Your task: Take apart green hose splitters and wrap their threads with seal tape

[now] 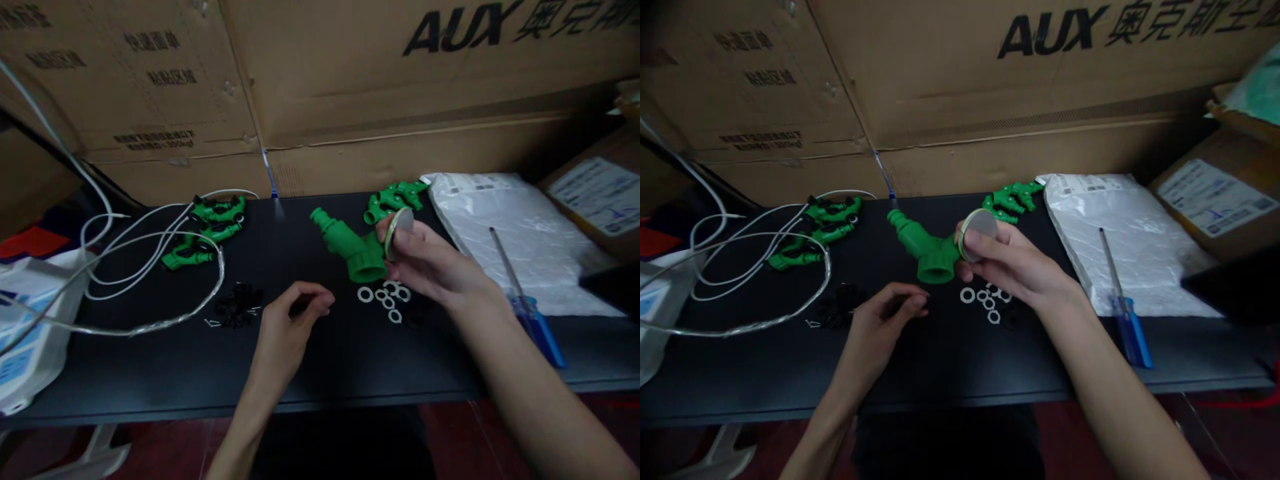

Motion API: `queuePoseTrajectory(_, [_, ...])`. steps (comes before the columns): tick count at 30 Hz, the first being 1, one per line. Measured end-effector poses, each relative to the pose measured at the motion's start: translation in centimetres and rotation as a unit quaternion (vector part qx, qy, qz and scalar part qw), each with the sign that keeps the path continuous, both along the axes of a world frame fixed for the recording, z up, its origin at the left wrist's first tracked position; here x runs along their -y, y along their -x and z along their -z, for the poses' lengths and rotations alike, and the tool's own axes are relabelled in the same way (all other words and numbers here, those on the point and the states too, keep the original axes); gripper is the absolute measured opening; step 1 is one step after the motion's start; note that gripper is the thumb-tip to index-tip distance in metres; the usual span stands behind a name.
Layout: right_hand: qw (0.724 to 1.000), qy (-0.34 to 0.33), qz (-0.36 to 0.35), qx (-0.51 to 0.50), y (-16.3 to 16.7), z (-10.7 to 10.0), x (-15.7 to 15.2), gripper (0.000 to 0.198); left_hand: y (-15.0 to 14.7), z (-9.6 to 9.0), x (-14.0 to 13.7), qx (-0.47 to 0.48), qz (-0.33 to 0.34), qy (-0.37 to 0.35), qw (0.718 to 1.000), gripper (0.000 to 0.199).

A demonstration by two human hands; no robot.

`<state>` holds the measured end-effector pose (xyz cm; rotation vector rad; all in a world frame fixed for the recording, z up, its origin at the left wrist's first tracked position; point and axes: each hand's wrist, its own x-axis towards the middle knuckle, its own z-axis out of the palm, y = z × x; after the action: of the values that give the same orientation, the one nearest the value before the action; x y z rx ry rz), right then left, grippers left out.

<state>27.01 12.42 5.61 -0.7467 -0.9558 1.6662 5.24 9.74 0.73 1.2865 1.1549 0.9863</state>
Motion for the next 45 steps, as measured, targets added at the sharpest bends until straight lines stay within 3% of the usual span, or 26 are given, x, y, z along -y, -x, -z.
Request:
queuePoseTrajectory(4, [1.000, -0.005, 0.017, 0.026, -0.3, 0.0, -0.1, 0.037, -1.3, -0.3, 0.2, -0.123, 0.108, -0.097, 0.982, 0.007])
queuePoseTrajectory(11, [0.999, 0.003, -0.037, -0.019, -0.2, 0.6, -0.2, 0.034, -3.8, -0.4, -0.7, -0.178, 0.204, -0.217, 0.938, 0.020])
queuePoseTrajectory(18, [0.999, 0.008, -0.037, -0.035, 0.0, 0.6, -0.2, 0.033, -3.4, -0.8, -0.7, -0.151, 0.146, -0.198, 0.957, 0.014])
queuePoseTrajectory(21, [0.999, 0.003, -0.034, -0.037, -0.1, 0.7, -0.4, 0.030, -1.3, -1.8, 0.5, -0.174, 0.021, -0.233, 0.956, 0.014])
queuePoseTrajectory(23, [0.999, 0.006, -0.039, -0.032, -0.2, 0.8, -0.4, 0.027, 0.1, -2.5, 1.1, -0.209, -0.092, -0.314, 0.922, 0.019])
queuePoseTrajectory(24, [0.999, 0.010, -0.045, -0.026, -0.2, 0.9, -0.4, 0.025, 0.6, -2.8, 1.2, -0.232, -0.109, -0.354, 0.900, 0.026])
queuePoseTrajectory(26, [0.998, 0.017, -0.059, -0.016, -0.1, 1.1, -0.2, 0.023, 1.1, -3.2, 0.8, -0.272, -0.083, -0.418, 0.863, 0.043])
queuePoseTrajectory(28, [0.997, 0.020, -0.077, -0.001, 0.0, 1.4, -0.1, 0.023, 1.1, -3.2, -0.4, -0.293, -0.013, -0.449, 0.844, 0.054])
queuePoseTrajectory(31, [0.996, 0.016, -0.088, 0.029, -0.1, 1.6, 0.0, 0.024, 0.6, -3.0, -2.6, -0.274, 0.070, -0.418, 0.864, 0.052])
queuePoseTrajectory(35, [0.996, 0.022, -0.070, 0.047, -0.5, 1.7, -0.1, 0.025, 0.0, -3.2, -4.6, -0.216, 0.110, -0.319, 0.916, 0.051])
queuePoseTrajectory(40, [0.995, 0.033, -0.067, 0.060, -0.3, 1.3, 0.0, 0.026, -0.9, -3.3, -5.1, -0.146, 0.098, -0.212, 0.961, 0.044])
queuePoseTrajectory(45, [0.989, 0.075, 0.038, 0.119, 0.4, 1.6, -0.5, 0.031, -1.0, -3.1, -5.5, -0.040, 0.047, -0.069, 0.996, 0.037])
